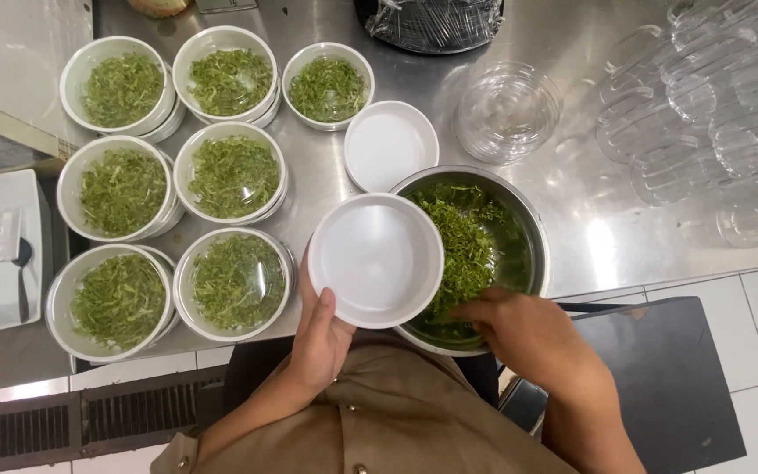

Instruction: Portioning chopped green vegetables from a large mixing bowl into individual small serving bowls on a prep table.

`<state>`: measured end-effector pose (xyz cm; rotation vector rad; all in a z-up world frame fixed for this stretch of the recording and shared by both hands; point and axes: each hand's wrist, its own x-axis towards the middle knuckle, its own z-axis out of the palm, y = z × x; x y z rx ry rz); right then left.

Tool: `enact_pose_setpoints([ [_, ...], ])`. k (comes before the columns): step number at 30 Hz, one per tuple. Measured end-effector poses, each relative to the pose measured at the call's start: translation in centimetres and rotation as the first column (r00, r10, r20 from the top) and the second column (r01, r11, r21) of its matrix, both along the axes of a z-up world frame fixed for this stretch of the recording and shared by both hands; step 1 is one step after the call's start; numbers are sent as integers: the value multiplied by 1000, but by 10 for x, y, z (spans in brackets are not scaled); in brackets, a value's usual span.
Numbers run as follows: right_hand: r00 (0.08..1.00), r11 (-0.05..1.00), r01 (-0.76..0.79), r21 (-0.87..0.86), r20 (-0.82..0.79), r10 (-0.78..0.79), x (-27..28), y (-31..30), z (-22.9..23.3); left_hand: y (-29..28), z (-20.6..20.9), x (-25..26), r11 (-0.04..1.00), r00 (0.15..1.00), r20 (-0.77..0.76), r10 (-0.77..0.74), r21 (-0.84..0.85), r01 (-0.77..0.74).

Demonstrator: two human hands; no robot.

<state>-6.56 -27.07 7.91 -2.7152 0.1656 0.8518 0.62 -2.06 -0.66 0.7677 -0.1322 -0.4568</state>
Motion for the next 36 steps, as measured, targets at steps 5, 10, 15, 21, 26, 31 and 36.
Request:
enact_pose_setpoints([
  [5,977,954,89,-287,210,-28,3,-16,13,-10,-7,5,996,984,161,-80,40,74],
  [10,975,980,159,-123,178,-135,-9,-19,13,-14,6,-2,1000,999,41,20,-16,-20],
  [15,995,948,-77,-309,-84,53,-4,-18,-12,-13,3,-5,1000,998,57,22,6,-22],
  [21,950,882,287,-373,229,-212,6,-39,-31,-17,4,-7,998,993,110,34,53,-40],
  [26,950,894,255,-369,266,-161,29,-28,-64,-19,1,-9,999,993,115,-5,46,-1],
  [31,928,893,234,-385,362,-87,35,-15,-75,-24,11,-6,999,986,166,-26,42,19],
  [36,934,872,325,-366,271,-234,41,-13,-45,-26,14,-6,997,981,185,-61,59,51],
])
